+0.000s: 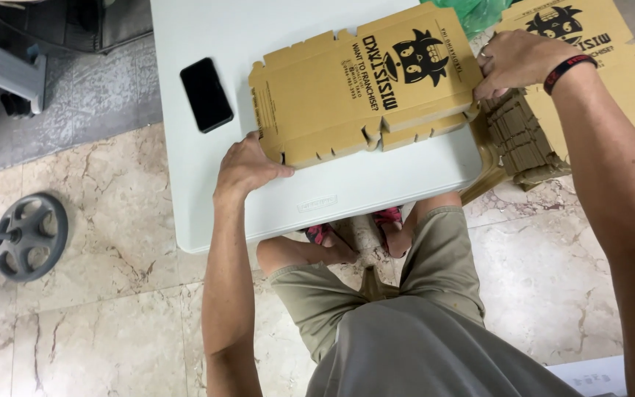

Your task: Sorting and stacking flat cardboard boxes from a table into a neat pile.

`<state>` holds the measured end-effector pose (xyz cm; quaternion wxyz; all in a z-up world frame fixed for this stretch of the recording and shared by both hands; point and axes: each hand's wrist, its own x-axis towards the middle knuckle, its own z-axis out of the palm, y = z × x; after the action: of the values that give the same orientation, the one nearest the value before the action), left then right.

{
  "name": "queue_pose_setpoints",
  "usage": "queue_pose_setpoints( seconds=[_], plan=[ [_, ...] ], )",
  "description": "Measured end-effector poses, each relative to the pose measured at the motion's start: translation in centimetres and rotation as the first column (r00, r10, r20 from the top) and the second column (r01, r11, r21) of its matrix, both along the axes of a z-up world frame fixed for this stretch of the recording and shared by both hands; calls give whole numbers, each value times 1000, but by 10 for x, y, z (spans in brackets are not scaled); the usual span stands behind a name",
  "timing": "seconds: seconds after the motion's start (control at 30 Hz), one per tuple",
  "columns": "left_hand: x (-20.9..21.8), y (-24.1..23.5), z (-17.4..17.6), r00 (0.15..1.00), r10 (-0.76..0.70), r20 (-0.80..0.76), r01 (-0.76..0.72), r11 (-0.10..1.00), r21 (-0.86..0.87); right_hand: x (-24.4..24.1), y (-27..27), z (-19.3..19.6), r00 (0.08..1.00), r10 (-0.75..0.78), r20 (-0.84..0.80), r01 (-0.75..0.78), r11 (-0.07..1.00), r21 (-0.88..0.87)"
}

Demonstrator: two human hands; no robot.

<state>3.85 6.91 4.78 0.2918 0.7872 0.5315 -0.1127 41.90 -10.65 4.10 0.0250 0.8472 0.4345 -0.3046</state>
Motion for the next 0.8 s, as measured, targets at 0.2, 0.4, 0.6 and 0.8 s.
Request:
queue_pose_setpoints(
  seconds=[0.2,0.4,0.6,0.8],
  plan=[
    [-5,-1,-3,997,19,76,-18,1000,-16,-2,-2,0,998,-42,-52,44,998,44],
    [-3,-3,-10,992,81,94,-80,997,-17,-3,-3,1,998,-56,-38,57,998,37],
    [-8,-6,-5,999,-10,51,10,1000,17,-2,-12,-6,999,-12,40,10,999,47],
    [-65,-22,-15,987,-19,160,17,1000,11,-1,-104,-88,982,-187,-28,168,792,587]
  ],
)
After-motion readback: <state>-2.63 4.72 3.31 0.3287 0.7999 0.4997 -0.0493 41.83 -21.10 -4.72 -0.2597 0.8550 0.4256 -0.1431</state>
